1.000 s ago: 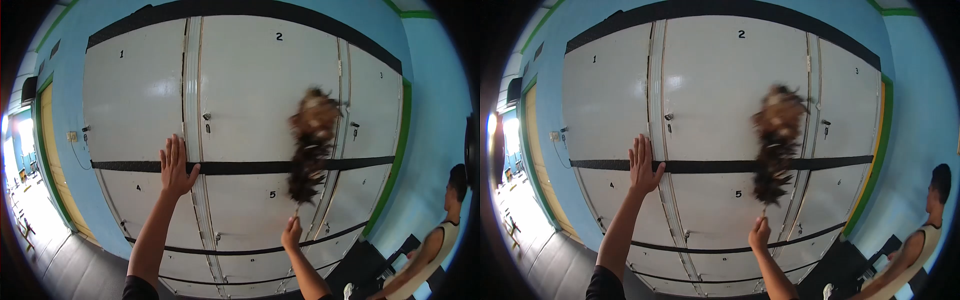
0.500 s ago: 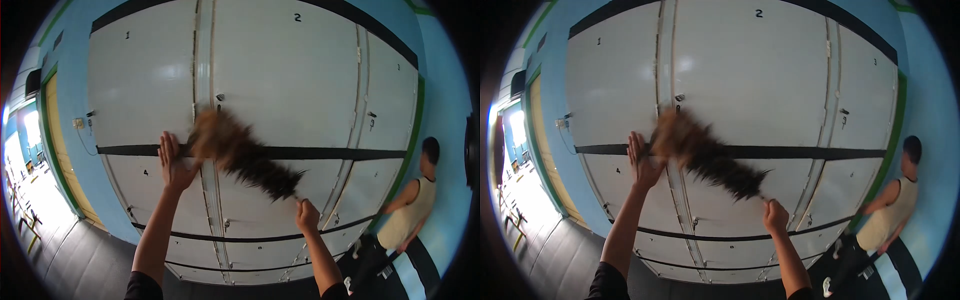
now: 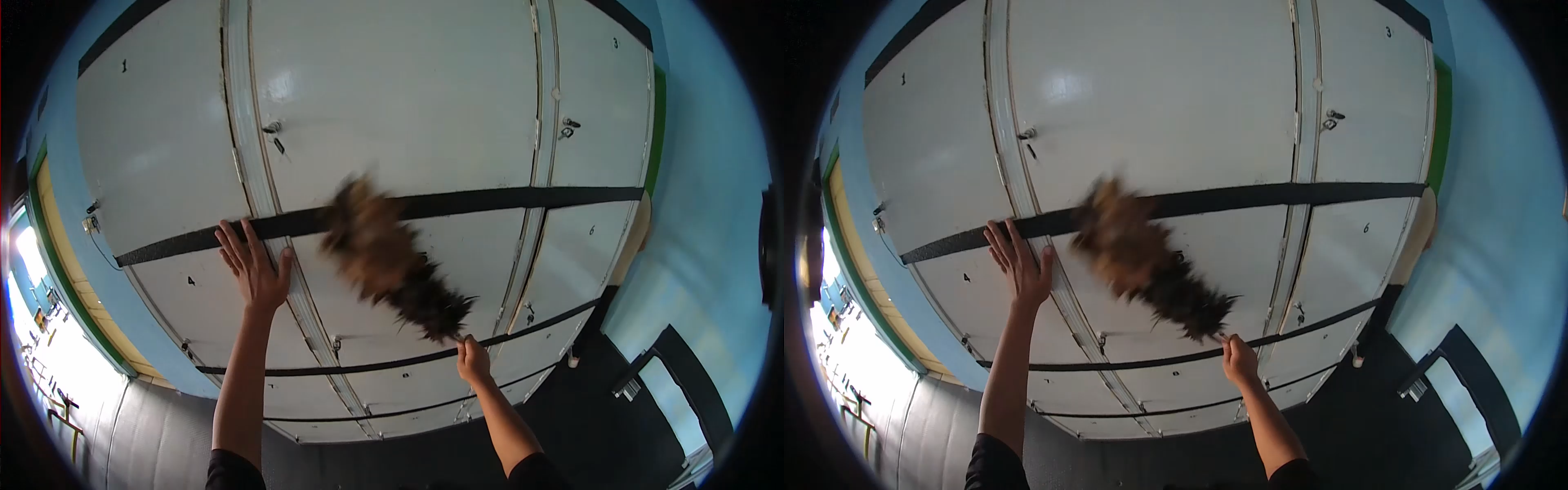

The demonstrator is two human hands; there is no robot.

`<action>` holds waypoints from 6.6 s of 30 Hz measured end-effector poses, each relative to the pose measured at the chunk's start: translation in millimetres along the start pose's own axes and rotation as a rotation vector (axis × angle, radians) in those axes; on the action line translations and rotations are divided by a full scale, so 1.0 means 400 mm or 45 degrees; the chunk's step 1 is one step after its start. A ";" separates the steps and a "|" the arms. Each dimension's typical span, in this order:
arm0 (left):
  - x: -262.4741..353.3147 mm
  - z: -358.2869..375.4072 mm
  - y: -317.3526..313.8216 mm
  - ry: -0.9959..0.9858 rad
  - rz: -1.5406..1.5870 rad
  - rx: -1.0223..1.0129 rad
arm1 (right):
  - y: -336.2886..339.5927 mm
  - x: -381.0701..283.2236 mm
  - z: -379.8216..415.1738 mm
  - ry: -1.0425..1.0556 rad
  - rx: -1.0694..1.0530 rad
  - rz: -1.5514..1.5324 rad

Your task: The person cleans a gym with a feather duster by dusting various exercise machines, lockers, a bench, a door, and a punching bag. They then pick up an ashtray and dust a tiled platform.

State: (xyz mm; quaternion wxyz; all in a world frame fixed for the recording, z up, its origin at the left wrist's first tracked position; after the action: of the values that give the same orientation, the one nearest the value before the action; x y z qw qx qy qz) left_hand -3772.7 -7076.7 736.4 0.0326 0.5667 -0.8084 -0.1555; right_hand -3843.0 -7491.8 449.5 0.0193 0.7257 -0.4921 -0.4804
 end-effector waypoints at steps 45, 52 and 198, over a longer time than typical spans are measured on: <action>0.390 0.912 0.079 0.884 0.948 -0.534 | 0.207 0.487 0.141 0.295 -0.531 0.580; 0.529 1.017 0.206 1.174 1.069 -0.488 | 0.411 0.505 0.006 0.082 -0.161 0.375; 0.861 0.997 0.341 1.142 0.887 -0.385 | 0.982 0.196 -0.367 0.968 0.187 0.311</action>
State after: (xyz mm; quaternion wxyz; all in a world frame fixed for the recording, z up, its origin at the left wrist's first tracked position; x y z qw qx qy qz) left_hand -4110.2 -7268.2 354.7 0.5010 0.2673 -0.8231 0.0057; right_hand -4006.9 -7816.5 672.0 0.2051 0.7872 -0.5655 -0.1357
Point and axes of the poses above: each hand's wrist, its own z-axis away from the middle knuckle, its own y-axis out of the back of the hand, x = y × z, the point moved 7 cm from there along -z, towards the middle knuckle, and after that the axes turned 12 degrees about -y, right-handed, at the moved point
